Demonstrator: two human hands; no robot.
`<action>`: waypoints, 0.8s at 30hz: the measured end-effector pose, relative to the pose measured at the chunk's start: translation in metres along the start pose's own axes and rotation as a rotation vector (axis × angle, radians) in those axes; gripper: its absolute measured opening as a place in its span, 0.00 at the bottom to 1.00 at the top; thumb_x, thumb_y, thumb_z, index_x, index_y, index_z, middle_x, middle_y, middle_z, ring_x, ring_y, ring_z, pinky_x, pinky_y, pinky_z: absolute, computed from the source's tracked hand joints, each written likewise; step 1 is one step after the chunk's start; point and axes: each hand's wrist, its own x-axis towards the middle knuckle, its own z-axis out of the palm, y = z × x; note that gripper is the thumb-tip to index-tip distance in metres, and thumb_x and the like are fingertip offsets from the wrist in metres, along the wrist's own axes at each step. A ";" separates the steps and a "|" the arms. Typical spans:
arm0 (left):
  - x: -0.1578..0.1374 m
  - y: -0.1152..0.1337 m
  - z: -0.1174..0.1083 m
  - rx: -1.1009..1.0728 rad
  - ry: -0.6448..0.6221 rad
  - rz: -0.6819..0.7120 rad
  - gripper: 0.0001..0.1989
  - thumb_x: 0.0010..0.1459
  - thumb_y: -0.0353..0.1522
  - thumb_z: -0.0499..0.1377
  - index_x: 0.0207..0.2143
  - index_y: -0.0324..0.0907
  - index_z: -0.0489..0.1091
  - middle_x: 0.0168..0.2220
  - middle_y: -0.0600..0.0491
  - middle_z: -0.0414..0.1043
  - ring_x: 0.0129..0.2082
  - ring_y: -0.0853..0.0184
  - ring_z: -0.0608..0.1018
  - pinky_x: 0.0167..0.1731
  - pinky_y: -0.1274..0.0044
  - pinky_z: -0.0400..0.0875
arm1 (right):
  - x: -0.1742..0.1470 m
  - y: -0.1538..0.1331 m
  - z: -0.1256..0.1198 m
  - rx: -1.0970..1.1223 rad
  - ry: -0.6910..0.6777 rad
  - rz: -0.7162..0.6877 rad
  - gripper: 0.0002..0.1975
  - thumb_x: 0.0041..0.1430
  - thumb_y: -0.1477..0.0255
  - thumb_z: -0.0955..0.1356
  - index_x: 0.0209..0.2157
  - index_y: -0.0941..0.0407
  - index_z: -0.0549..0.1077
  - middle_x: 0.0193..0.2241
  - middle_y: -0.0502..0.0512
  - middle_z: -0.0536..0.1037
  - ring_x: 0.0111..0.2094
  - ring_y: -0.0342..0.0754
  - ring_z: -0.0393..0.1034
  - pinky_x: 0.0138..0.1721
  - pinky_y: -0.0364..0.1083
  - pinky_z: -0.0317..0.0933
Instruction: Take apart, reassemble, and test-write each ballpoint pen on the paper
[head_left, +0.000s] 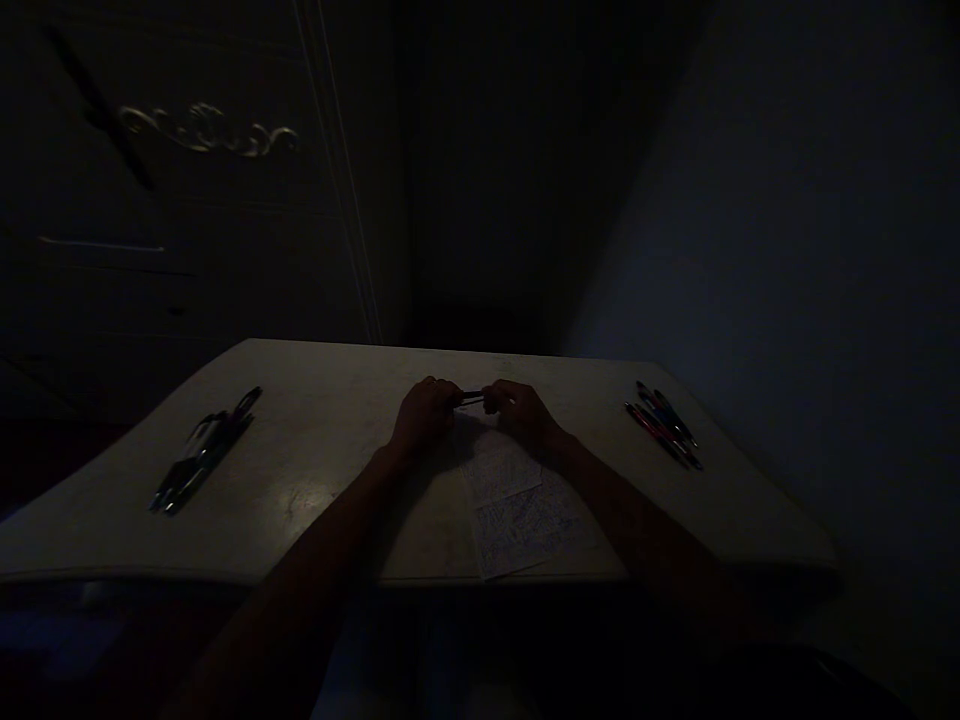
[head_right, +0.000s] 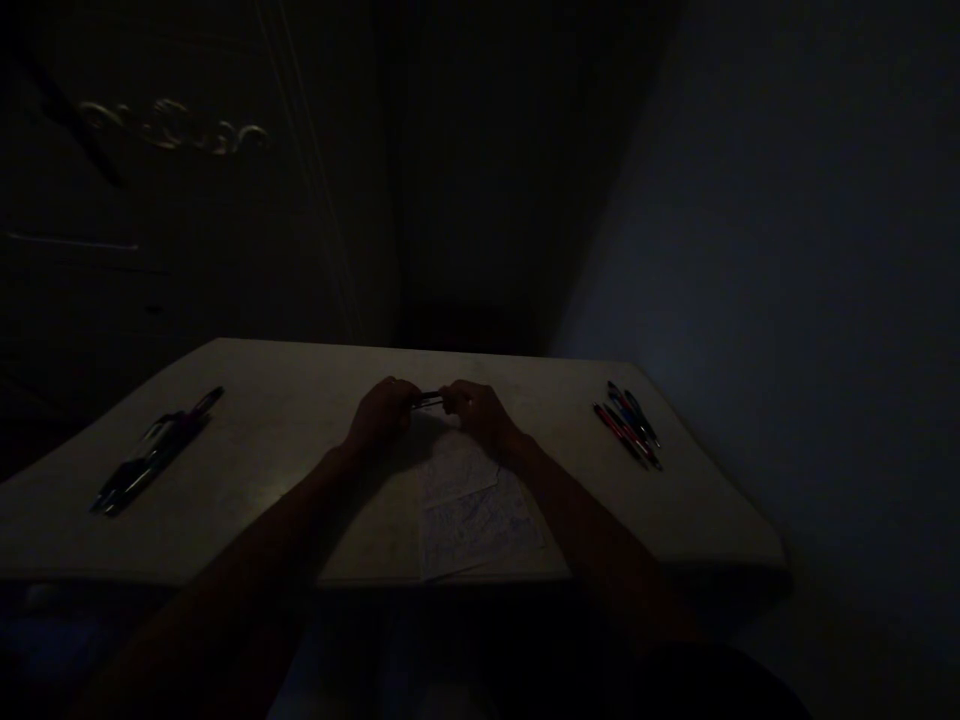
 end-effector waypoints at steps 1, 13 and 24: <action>0.000 0.001 -0.001 0.003 0.000 0.003 0.13 0.53 0.21 0.54 0.33 0.43 0.75 0.34 0.47 0.78 0.36 0.57 0.74 0.40 0.67 0.69 | 0.000 -0.001 0.001 -0.006 0.005 -0.010 0.21 0.65 0.55 0.65 0.26 0.55 0.73 0.25 0.52 0.75 0.30 0.47 0.69 0.37 0.48 0.64; 0.002 0.004 -0.005 0.058 -0.084 -0.010 0.12 0.55 0.22 0.54 0.36 0.41 0.75 0.36 0.46 0.79 0.37 0.56 0.74 0.39 0.67 0.69 | 0.001 0.012 -0.002 0.050 0.031 0.036 0.24 0.64 0.50 0.65 0.31 0.56 0.77 0.30 0.55 0.79 0.30 0.47 0.71 0.34 0.47 0.65; 0.002 -0.001 -0.002 0.000 -0.062 0.016 0.11 0.58 0.23 0.55 0.35 0.42 0.76 0.35 0.47 0.79 0.35 0.58 0.74 0.38 0.69 0.69 | 0.004 0.008 -0.013 0.004 0.088 -0.083 0.10 0.57 0.62 0.73 0.35 0.55 0.81 0.37 0.58 0.82 0.39 0.51 0.76 0.43 0.50 0.67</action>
